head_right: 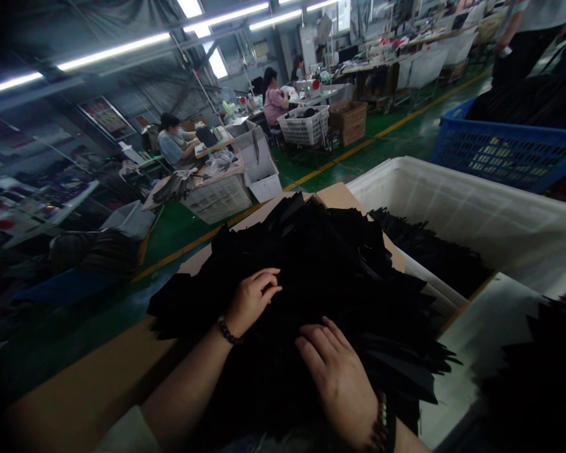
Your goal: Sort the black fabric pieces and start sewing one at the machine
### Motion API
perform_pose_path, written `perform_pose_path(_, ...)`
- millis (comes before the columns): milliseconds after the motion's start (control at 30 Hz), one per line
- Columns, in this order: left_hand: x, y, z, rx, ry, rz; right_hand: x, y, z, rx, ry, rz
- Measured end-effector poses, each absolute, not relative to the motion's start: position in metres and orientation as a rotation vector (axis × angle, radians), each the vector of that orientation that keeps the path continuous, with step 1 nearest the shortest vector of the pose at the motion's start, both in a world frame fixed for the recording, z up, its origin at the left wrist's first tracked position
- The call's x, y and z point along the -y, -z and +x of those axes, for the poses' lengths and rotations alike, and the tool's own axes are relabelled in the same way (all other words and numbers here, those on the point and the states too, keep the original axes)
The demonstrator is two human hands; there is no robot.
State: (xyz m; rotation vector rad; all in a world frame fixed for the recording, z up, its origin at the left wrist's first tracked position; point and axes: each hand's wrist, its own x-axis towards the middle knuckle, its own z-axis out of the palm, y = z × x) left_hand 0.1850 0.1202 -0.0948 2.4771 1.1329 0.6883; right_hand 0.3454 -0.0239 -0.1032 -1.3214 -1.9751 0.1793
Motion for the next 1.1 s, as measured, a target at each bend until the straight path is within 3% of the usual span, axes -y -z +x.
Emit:
perform_pose_path(267,-0.116,0.087,0.177,-1.123,-0.586,2.561,0.015,0.098,0.344,2.045,-0.173,-1.342)
perform_pose_path(633,-0.134,0.123,0.183,-1.2,-0.431,2.6,0.016,0.099,0.346,2.084,-0.228,-1.351)
perform_pose_path(900,-0.135,0.122,0.18,-1.112,-0.774,2.361,0.018,0.103,0.347,2.102,-0.183,-1.371)
perform_pose_path(1100,-0.122,0.099,0.181,-0.996,-0.777,2.071,0.017,0.103,0.346,2.092,-0.199,-1.436)
